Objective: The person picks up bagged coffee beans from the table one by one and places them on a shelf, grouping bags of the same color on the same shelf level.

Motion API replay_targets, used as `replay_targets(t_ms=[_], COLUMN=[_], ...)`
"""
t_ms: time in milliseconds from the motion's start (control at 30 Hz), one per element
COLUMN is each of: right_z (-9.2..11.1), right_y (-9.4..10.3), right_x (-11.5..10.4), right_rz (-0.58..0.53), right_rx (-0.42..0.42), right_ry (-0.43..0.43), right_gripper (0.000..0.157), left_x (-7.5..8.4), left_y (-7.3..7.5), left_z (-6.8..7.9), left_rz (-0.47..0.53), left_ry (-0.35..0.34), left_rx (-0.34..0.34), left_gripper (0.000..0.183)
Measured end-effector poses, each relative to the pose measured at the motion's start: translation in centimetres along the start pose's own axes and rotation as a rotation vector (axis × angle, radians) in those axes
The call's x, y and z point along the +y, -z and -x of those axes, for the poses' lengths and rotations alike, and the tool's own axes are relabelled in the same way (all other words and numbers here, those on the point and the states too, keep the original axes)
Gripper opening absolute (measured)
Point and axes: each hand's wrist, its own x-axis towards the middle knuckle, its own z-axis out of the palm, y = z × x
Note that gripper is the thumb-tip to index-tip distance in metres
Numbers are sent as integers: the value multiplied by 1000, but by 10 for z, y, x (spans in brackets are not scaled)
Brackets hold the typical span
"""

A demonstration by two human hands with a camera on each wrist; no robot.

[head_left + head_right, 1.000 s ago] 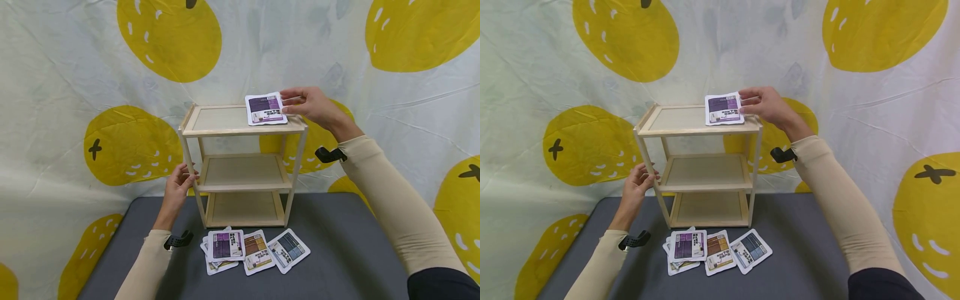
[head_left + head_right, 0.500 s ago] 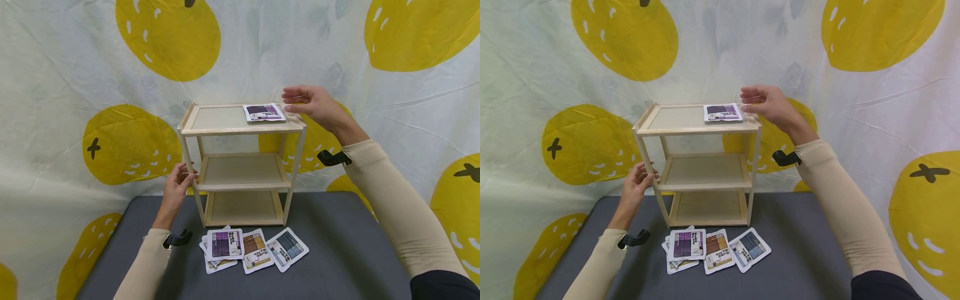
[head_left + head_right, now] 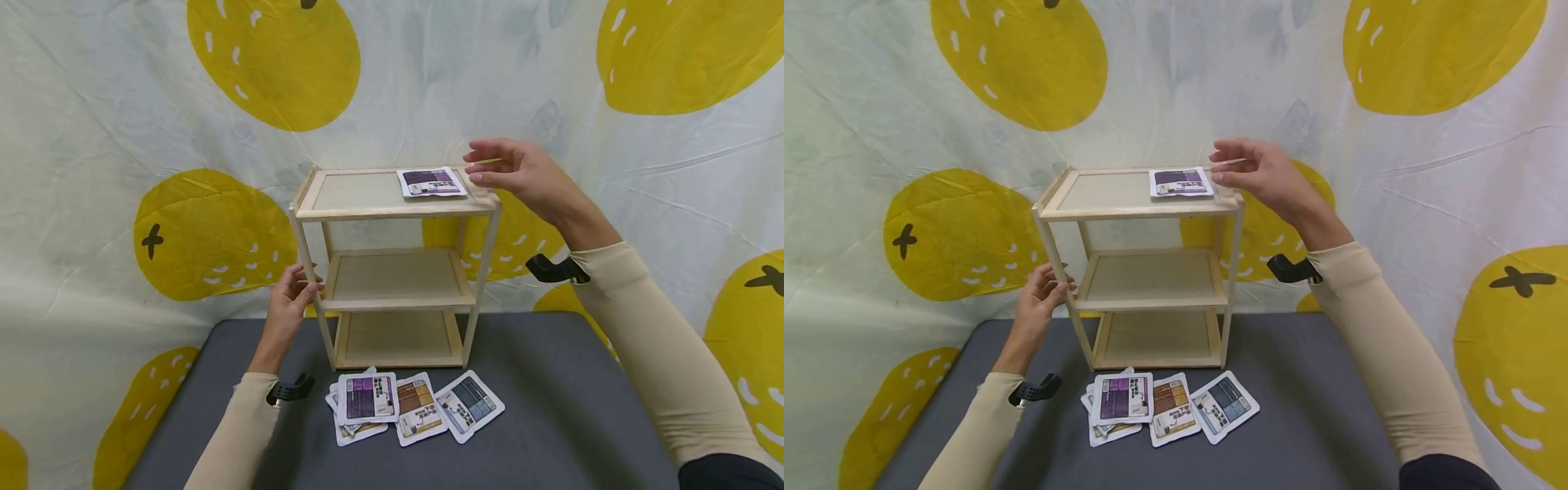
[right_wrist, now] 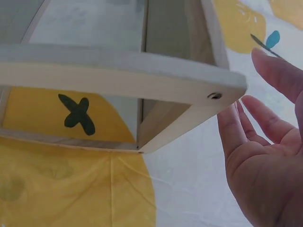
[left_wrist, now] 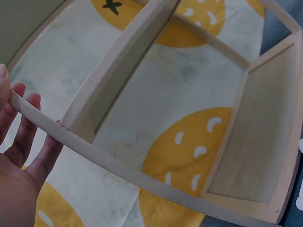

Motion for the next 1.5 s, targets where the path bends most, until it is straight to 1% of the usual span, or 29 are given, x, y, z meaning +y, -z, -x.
replay_targets(t_ms=[233, 400, 600, 800, 1100, 1200, 1500], right_z=[14, 27, 45, 60, 78, 84, 98], right_y=[-6, -14, -25, -38, -64, -75, -110], right_x=[-9, -15, -17, -17, -12, -7, 16], right_rz=[-13, -65, -85, -80, -131, -146, -206], right_rx=[25, 24, 7, -48, -140, -175, -293], right_ry=[32, 79, 123, 136, 171, 178, 139], right_gripper=[61, 59, 56, 56, 58, 57, 54], left_x=[0, 0, 2, 3, 2, 2, 1], left_y=[-1, 0, 0, 0, 0, -1, 0], left_z=[0, 1, 1, 1, 1, 0, 0], left_rz=[2, -6, -15, -15, -20, -23, -19], left_ry=[6, 13, 16, 12, 21, 20, 30], left_rx=[-4, -4, -8, -12, -4, -3, -3], left_gripper=[40, 41, 39, 41, 40, 40, 39])
